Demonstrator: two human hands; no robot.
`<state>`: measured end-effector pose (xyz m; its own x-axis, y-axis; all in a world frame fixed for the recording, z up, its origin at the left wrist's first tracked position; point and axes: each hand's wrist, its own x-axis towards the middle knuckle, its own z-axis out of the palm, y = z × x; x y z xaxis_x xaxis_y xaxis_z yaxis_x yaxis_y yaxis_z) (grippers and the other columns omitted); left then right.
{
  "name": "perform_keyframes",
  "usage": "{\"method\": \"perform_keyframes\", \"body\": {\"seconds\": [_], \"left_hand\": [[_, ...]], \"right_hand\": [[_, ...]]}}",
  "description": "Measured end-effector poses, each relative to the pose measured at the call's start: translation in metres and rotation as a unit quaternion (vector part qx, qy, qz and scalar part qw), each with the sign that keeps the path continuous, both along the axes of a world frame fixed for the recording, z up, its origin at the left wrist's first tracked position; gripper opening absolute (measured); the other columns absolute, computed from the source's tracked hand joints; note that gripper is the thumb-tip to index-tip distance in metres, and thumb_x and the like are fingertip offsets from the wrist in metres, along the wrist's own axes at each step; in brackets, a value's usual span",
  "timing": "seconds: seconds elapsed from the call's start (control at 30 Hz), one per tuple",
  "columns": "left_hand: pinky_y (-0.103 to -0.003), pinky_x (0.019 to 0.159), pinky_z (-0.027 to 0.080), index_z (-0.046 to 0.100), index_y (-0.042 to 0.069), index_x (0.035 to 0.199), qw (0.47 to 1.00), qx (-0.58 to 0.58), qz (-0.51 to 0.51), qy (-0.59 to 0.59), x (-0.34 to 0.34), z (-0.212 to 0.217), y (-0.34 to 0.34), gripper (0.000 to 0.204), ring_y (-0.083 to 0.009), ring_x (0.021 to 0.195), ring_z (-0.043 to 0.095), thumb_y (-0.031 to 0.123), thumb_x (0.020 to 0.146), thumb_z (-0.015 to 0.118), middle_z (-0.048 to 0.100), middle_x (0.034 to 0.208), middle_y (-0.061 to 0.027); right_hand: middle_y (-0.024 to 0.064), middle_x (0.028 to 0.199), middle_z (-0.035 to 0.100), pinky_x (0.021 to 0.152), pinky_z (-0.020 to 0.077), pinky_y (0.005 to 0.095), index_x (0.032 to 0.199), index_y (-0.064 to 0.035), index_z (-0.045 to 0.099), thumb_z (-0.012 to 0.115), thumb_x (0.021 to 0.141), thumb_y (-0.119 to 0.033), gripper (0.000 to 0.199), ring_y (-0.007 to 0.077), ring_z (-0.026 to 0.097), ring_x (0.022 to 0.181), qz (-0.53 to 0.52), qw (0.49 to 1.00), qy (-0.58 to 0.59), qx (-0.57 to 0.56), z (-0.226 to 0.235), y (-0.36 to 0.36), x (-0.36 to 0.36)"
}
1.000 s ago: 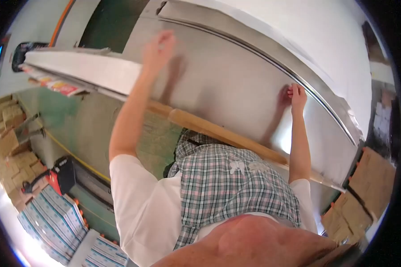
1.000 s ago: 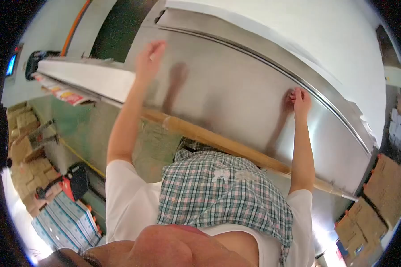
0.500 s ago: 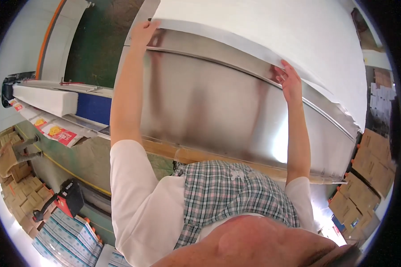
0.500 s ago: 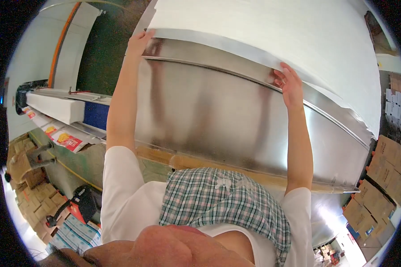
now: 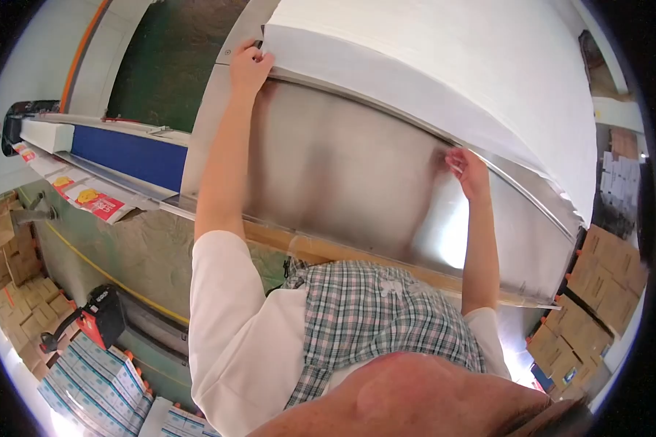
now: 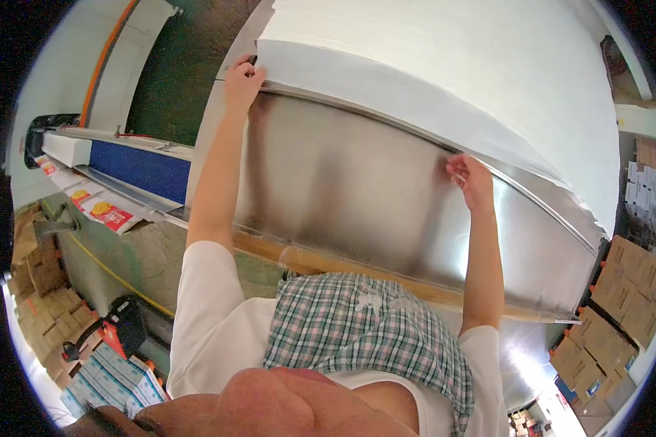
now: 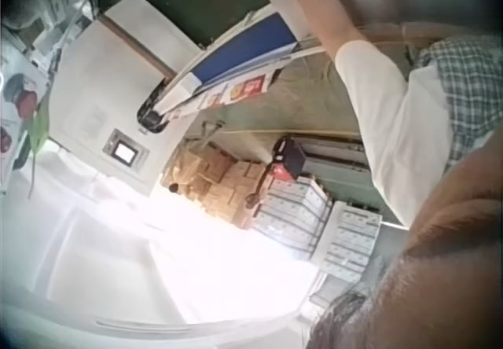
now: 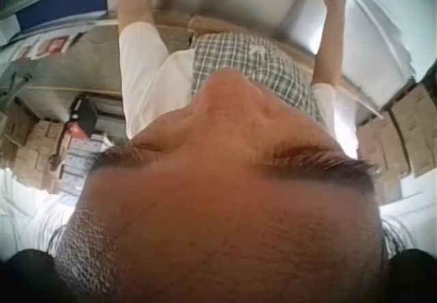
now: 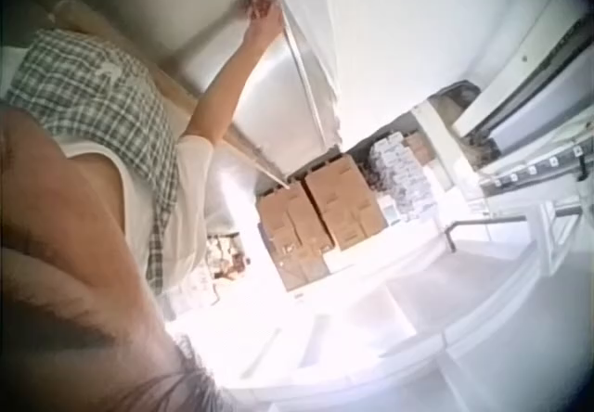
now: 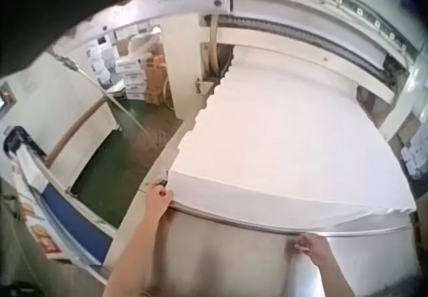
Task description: Feeding large paper sheets into a machine or onto a conveyor belt.
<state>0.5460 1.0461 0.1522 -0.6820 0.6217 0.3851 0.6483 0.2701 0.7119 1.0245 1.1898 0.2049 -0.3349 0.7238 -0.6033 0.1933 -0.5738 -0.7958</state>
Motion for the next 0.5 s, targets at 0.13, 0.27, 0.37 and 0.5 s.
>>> {"method": "perform_keyframes", "body": {"seconds": [0.13, 0.27, 0.37, 0.5], "left_hand": [[-0.036, 0.079, 0.043, 0.053, 0.001, 0.056, 0.999, -0.008, 0.004, -0.035, -0.014, -0.002, 0.025, 0.023, -0.0298, 0.098, 0.054, 0.019, 0.063, 0.065, 0.059, 0.105, -0.0163], [-0.037, 0.078, 0.044, 0.053, 0.001, 0.055, 1.0, -0.015, 0.014, -0.011, -0.021, -0.008, 0.031, 0.024, -0.0273, 0.095, 0.057, 0.02, 0.062, 0.065, 0.059, 0.106, -0.0156], [-0.035, 0.075, 0.045, 0.058, 0.001, 0.062, 0.996, -0.01, -0.071, -0.049, -0.033, -0.002, 0.021, 0.021, -0.024, 0.092, 0.059, 0.021, 0.064, 0.066, 0.061, 0.101, -0.0155], [-0.024, 0.075, 0.044, 0.065, 0.003, 0.093, 0.986, 0.023, -0.015, -0.165, -0.037, 0.026, 0.036, 0.022, -0.0139, 0.082, 0.06, 0.017, 0.075, 0.063, 0.065, 0.089, -0.0084]], "right_hand": [[0.012, 0.08, 0.061, 0.054, 0.0449, 0.0259, 0.087, 0.0014, 0.053, 0.047, 0.09, -0.032, 0.034, 0.0181, 0.058, 0.066, -0.072, 0.997, 0.025, -0.029, -0.018, 0.012, -0.001], [0.0128, 0.078, 0.06, 0.054, 0.0466, 0.0261, 0.087, 0.0019, 0.051, 0.05, 0.087, -0.034, 0.036, 0.0194, 0.059, 0.065, -0.042, 0.994, -0.083, -0.057, -0.011, 0.029, -0.018], [0.0122, 0.077, 0.06, 0.055, 0.0472, 0.0258, 0.088, 0.0017, 0.052, 0.052, 0.087, -0.034, 0.036, 0.0188, 0.059, 0.065, -0.012, 0.995, -0.073, -0.067, -0.009, 0.028, -0.009], [0.0109, 0.076, 0.06, 0.056, 0.0474, 0.0252, 0.089, 0.001, 0.053, 0.052, 0.087, -0.032, 0.033, 0.0169, 0.059, 0.065, 0.01, 0.997, -0.068, -0.032, -0.009, 0.019, 0.004]]}}
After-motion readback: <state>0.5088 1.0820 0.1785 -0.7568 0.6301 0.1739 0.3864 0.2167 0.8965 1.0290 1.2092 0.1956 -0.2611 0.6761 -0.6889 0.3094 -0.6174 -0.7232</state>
